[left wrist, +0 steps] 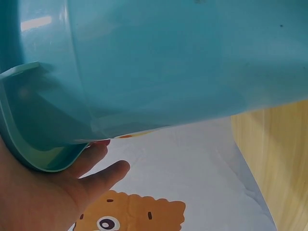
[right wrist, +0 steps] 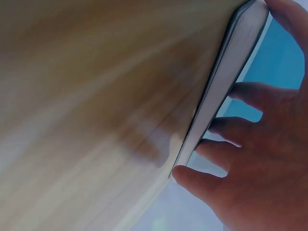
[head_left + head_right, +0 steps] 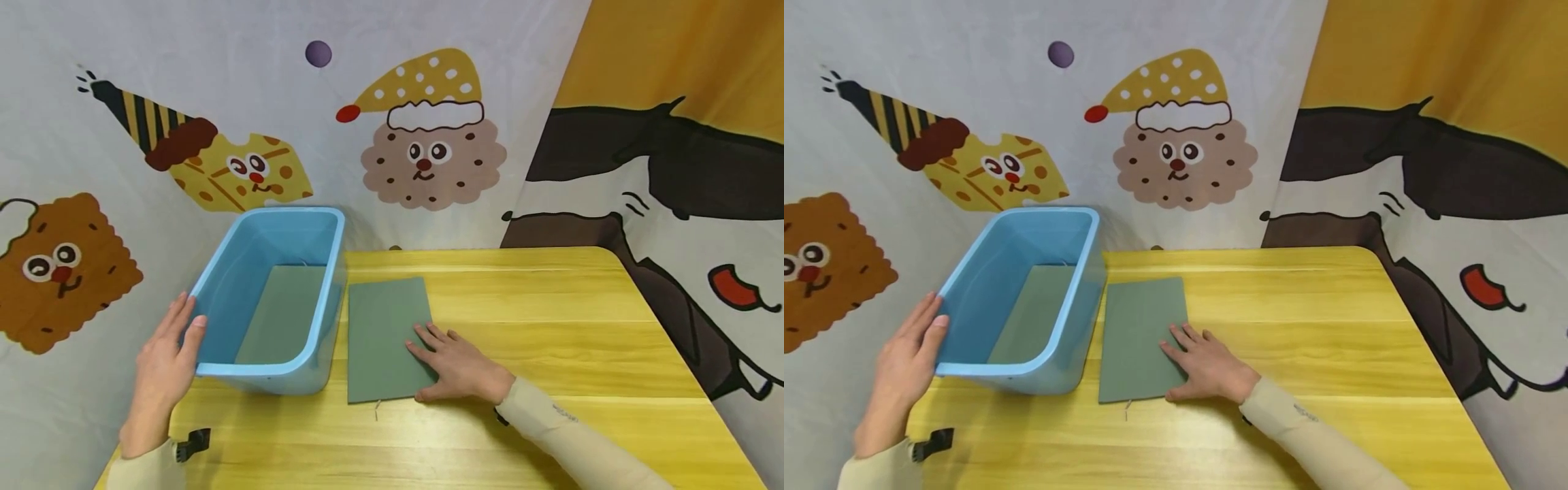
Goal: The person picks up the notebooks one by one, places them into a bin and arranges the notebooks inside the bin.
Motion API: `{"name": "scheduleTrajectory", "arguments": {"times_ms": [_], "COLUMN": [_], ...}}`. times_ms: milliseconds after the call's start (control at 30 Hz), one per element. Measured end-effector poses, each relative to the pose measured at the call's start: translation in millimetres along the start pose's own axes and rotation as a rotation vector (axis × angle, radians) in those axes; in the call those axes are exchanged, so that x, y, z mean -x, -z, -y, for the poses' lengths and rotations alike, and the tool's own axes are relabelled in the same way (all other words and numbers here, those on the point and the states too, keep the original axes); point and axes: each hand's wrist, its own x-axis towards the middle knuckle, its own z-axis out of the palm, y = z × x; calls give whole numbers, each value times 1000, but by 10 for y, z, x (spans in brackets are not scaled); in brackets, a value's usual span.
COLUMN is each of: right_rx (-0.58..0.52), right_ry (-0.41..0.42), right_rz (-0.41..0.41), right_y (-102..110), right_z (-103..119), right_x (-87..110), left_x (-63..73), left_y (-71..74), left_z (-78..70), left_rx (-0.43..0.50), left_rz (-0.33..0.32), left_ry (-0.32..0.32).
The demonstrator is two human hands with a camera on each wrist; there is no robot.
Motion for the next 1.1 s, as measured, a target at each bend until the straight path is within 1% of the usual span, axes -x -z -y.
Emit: {"name": "scheduleTrajectory", "arguments": {"times_ms": [367, 533, 600, 667, 700, 833, 900, 967, 1100], "right_rx": [-37, -68, -101, -134, -146, -190, -198, -215, -197], "right_ry": [-47, -77, -87, -103, -114, -213, -282, -345, -435], "right_rz": [-1, 8, 2, -33, -63, -218, -264, -277, -233], "right_y": [55, 91, 110, 130, 134, 161, 172, 184, 161], "right_z": [-341, -431, -435, -422, -412, -369, -361, -355, -353], "right_x": [230, 294, 293, 269, 249, 137, 71, 9, -105], "left_x": [-3, -4, -1, 3, 5, 8, 6, 1, 0], "left_y": [-32, -21, -13, 0, 6, 21, 19, 11, -10], "left_z": [-10, -8, -2, 7, 11, 22, 25, 29, 31], "left_rx": [7, 10, 14, 17, 16, 10, 6, 1, 3], "left_rz": [0, -1, -2, -5, -5, -3, -2, 1, 11], "left_ry": [12, 14, 13, 13, 14, 22, 24, 21, 11]}}
